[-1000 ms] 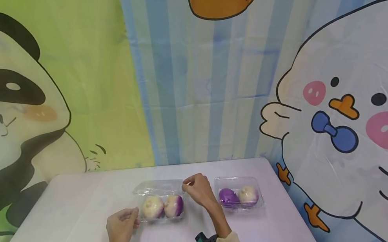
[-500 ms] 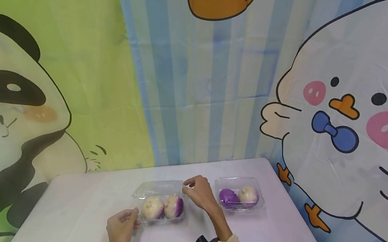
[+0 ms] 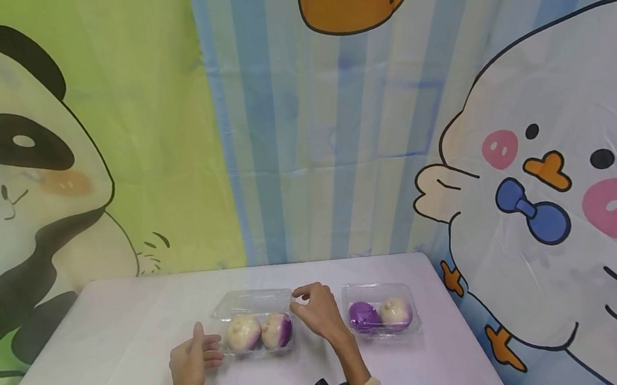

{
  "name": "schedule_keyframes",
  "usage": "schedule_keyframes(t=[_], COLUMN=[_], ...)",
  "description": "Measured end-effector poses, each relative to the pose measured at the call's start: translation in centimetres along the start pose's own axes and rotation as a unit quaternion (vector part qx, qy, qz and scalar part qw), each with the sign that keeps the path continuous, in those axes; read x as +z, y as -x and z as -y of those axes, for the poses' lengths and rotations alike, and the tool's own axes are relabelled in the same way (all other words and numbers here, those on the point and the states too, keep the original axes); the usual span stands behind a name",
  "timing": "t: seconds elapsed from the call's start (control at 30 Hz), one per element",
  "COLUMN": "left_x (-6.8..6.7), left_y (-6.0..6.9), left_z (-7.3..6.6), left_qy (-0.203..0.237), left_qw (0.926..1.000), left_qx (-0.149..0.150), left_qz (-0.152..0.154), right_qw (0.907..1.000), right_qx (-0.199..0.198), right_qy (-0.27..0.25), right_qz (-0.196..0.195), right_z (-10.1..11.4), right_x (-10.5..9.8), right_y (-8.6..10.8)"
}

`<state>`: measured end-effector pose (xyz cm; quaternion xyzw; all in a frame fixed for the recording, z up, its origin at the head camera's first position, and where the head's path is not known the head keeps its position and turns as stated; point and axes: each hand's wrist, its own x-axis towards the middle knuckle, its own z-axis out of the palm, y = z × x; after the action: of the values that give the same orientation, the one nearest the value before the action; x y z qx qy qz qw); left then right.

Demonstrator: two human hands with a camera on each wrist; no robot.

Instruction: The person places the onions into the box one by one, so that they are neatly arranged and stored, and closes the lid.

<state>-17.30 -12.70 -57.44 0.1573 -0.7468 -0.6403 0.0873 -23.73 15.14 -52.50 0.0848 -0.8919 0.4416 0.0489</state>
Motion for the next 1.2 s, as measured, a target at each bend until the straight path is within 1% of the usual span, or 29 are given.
schedule_keyframes(t=[0.1,0.2,0.37,0.5,0.73,0.83,0.97,1.2], left_x=[-0.12,-0.23,-0.58,-0.84,-0.81,-0.86,-0.95,-0.96], left_y=[-0.03,-0.06,0.02,0.15,0.20,0.06,-0.16,-0.28], left_z=[-0.14,-0.28,-0.45,-0.68,-0.80,-0.65,-0.50,-0.47], left_qy=[0.012,0.021,0.031,0.035,0.033,0.029,0.033,0.031], left_qw=[0.9998,0.9995,0.9987,0.9976,0.9975,0.9975,0.9966,0.9964], left_qx=[-0.014,-0.021,-0.033,-0.044,-0.043,-0.037,-0.039,-0.047], left_qz=[0.001,0.006,0.025,0.040,0.045,0.053,0.065,0.063], right_qw=[1.0000,1.0000,0.9999,0.9995,0.9989,0.9986,0.9984,0.9988], right_qx=[-0.002,-0.005,-0.007,-0.008,-0.010,-0.014,-0.015,-0.013], right_qy=[-0.001,0.002,0.011,0.028,0.046,0.049,0.053,0.045], right_qz=[0.000,0.002,0.006,0.011,0.008,0.009,0.011,0.010], right_z=[0.01,-0.01,-0.15,-0.13,0.08,0.10,0.10,0.02], right_x=[0.05,0.07,0.17,0.21,0.17,0.19,0.21,0.24], right_y=[0.19,0.38,0.60,0.77,0.93,0.95,1.02,1.01])
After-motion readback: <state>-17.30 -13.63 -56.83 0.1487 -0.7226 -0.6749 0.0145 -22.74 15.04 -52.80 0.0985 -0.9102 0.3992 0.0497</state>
